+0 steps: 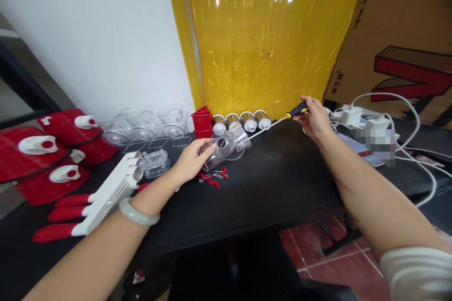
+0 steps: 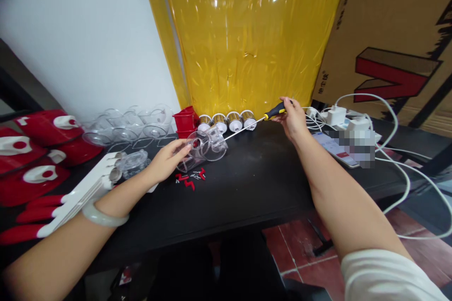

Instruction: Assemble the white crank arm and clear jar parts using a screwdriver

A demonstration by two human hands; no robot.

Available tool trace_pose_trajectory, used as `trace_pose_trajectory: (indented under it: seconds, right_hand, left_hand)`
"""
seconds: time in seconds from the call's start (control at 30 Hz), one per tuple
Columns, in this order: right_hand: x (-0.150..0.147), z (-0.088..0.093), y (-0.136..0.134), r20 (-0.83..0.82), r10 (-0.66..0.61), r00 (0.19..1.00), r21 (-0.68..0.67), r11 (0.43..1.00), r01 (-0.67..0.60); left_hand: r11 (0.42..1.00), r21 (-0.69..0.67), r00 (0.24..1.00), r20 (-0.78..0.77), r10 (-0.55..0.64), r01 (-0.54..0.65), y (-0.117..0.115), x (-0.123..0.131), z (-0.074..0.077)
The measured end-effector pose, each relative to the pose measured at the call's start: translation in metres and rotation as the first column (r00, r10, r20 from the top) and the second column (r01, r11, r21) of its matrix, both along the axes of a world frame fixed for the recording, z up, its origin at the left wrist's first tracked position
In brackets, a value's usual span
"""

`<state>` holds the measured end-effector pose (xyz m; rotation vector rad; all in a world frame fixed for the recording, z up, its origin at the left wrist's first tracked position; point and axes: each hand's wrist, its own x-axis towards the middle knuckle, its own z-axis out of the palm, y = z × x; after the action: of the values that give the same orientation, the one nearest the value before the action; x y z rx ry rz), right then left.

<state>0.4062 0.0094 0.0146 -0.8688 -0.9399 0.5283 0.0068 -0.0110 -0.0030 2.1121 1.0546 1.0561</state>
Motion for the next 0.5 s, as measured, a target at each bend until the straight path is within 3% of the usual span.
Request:
trace_pose_trajectory:
  seconds: [0.1,0.37,0.5]
  right_hand:
    - [0.002,-0.002,0.004,0.017,-0.085,0.996,0.033,0.996,0.084]
    - [-0.003,0.006,-0.010,0.003,0.154,0.988,-0.032,0.988,-0.153]
    - [-0.001,0.004,-0.003,-0.013,0.053,0.999,-0.021,0.998,-0.053]
  left_hand:
    - [1.000,-0.007,1.000,0.008,0.004,-0.004,0.000,0.000,0.000]
    - [1.000,0.011,1.000,-0.017,0.007,-0.007,0.002,0.000,-0.001]
    - [1.000,0.017,0.999,-0.030,0.012,-0.011,0.001,0.000,0.000]
